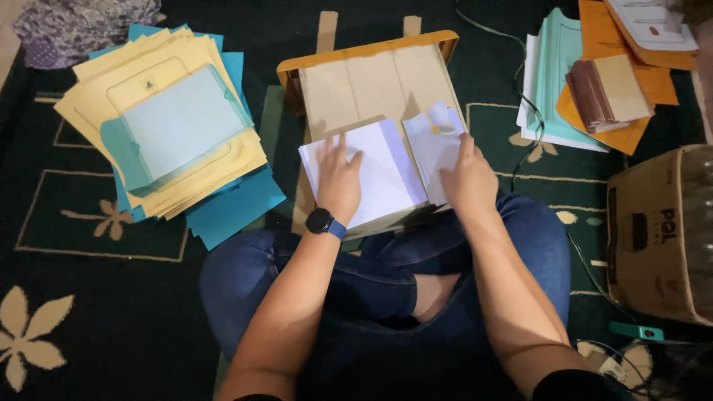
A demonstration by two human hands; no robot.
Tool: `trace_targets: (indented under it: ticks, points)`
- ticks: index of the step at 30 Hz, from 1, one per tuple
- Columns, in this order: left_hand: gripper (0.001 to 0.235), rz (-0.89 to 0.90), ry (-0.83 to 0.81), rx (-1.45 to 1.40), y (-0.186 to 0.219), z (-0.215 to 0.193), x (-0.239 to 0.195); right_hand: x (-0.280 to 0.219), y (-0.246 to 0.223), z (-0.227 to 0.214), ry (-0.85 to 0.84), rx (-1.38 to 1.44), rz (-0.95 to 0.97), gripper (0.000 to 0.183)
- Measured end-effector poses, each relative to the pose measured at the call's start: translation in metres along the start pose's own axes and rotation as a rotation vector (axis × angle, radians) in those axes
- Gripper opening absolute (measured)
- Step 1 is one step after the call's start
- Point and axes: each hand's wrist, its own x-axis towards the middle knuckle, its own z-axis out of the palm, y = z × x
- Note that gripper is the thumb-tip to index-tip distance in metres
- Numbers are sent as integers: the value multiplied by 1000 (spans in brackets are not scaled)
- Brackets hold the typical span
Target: The person sits on the floor and repeatedly folds sheets of paper in half, pressing the crease with both hands. They handle the sheets one at a time, placing each folded sheet into a stack on a small wooden stand.
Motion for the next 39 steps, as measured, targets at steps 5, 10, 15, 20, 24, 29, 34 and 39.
trace_targets:
  ticks: [5,10,15,20,24,29,34,39]
  points:
    - [31,-67,131,-587,25,-33,1,-40,-48,-18,217,123,-253,37]
    - [32,-537,80,-960,-22,7,0,-88,-109,-20,162,382,-480,31]
    - [15,-674,135,-618,-64,-5,-8,-62,-89,-2,53,541,-653,27]
    - [18,-713,88,-543,-63,0,-10,-44,-80,-2,135,334,-800,31]
    - [17,-709,64,-465,-70,2,-12,-43,-81,4,25,243,-838,43]
    - [18,-695,24,-453,-68,-8,-15,-42,-79,4,-223,55,-799,59]
    - [67,-555,166,-179,-32,-32,-10,-41,-76,9,-305,-17,-764,64]
    - [44,-233,71,164,-15,1,-8,-35,-69,26,-282,-100,-805,68]
